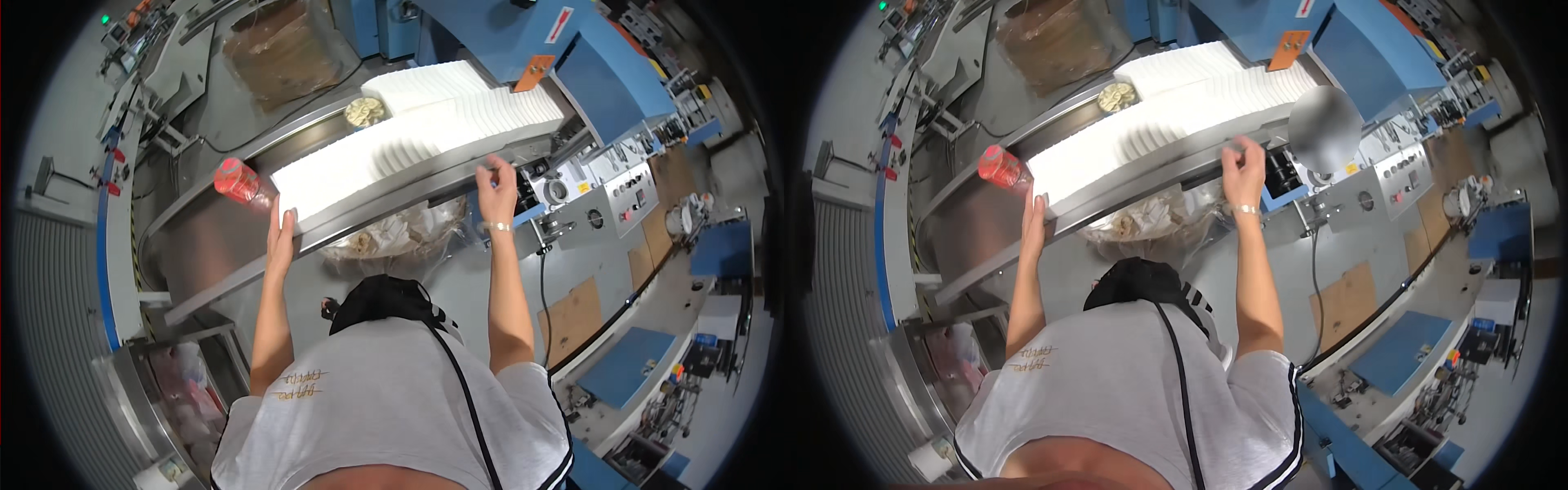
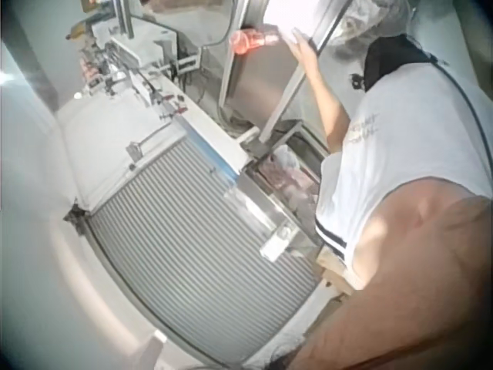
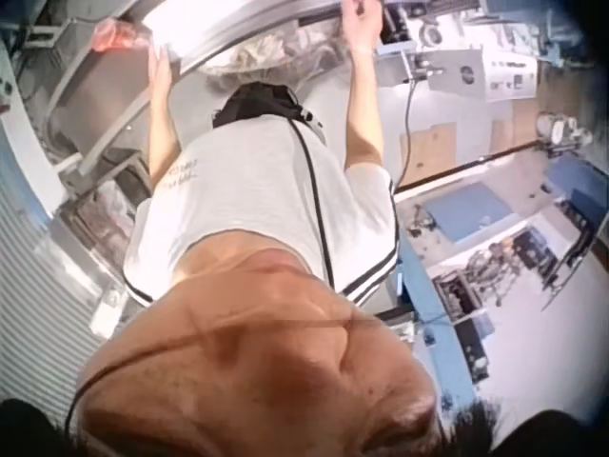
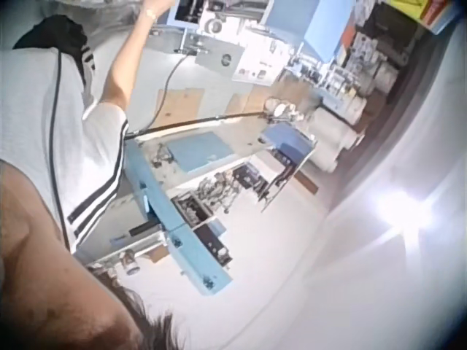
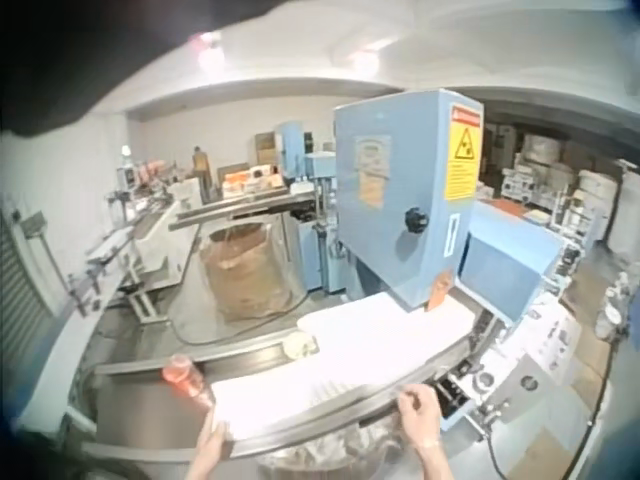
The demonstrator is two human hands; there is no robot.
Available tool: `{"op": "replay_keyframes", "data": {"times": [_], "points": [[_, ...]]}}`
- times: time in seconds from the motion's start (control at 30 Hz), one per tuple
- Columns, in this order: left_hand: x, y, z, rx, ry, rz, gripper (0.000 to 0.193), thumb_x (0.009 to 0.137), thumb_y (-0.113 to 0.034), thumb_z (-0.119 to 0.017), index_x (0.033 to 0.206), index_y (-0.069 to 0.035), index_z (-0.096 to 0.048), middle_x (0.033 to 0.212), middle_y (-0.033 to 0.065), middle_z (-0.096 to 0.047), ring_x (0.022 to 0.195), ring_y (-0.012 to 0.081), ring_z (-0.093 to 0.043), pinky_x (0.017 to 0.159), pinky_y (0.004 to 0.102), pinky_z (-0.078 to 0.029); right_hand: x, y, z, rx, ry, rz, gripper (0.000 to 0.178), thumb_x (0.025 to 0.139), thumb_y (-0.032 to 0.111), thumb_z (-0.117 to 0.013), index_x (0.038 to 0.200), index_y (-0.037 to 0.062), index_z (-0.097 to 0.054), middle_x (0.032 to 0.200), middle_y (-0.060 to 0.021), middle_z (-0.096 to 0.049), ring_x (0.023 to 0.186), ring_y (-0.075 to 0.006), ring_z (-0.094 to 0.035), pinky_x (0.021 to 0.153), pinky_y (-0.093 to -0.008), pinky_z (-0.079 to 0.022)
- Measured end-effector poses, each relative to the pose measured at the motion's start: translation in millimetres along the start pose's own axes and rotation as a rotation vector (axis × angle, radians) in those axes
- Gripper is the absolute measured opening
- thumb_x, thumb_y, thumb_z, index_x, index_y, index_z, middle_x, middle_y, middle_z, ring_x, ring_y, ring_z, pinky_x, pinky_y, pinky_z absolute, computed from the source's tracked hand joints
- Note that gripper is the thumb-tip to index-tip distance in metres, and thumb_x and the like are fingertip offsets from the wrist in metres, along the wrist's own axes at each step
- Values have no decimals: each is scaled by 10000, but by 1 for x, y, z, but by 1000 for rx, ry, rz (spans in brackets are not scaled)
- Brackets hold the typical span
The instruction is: Transferring stacks of folded paper napkins from a production machine outlet onto a moving conveyor belt for packaging.
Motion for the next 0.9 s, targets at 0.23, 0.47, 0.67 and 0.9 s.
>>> {"op": "replay_keyframes", "data": {"times": [0.23, 0.47, 0.67, 0.9], "points": [[-5, 0, 3, -93, 5, -29, 654, 953, -411, -466, 1424, 8, -291, 1448, 167, -341, 1330, 237, -318, 1094, 327, -229, 37, -16, -15, -101, 18, 1, 498, 808, 93, -637, 1271, -9, -486, 1104, -192, -546, 771, -227, -579, 765, -332, -477], [-8, -7, 2, -84, -11, 0, 640, 951, -400, -475, 1425, -7, -301, 1419, 164, -385, 1297, 233, -366, 1072, 323, -262, 39, -16, -15, -148, 75, 68, 512, 817, 97, -632, 1295, 6, -472, 1194, -206, -523, 832, -232, -616, 766, -331, -507], [-6, 0, 0, -75, -33, 1, 638, 949, -399, -480, 1427, -18, -302, 1408, 159, -400, 1282, 230, -384, 1062, 325, -278, 37, -11, -16, -179, 105, 112, 471, 811, 64, -624, 1265, 21, -507, 1212, -209, -517, 817, -268, -610, 782, -352, -505], [-9, -7, -1, -84, -68, 13, 670, 928, -423, -518, 1433, -40, -303, 1406, 164, -405, 1286, 236, -384, 1057, 328, -286, 35, -6, -13, -231, 100, 120, 483, 809, 78, -628, 1268, 6, -495, 1207, -203, -523, 848, -278, -607, 793, -374, -499]]}}
Point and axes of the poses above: each hand's wrist, its own x-axis towards the middle knuckle, its own z-axis out of the back of the hand, y = z × x, the point moved 3 cm from there along x, towards the middle knuckle
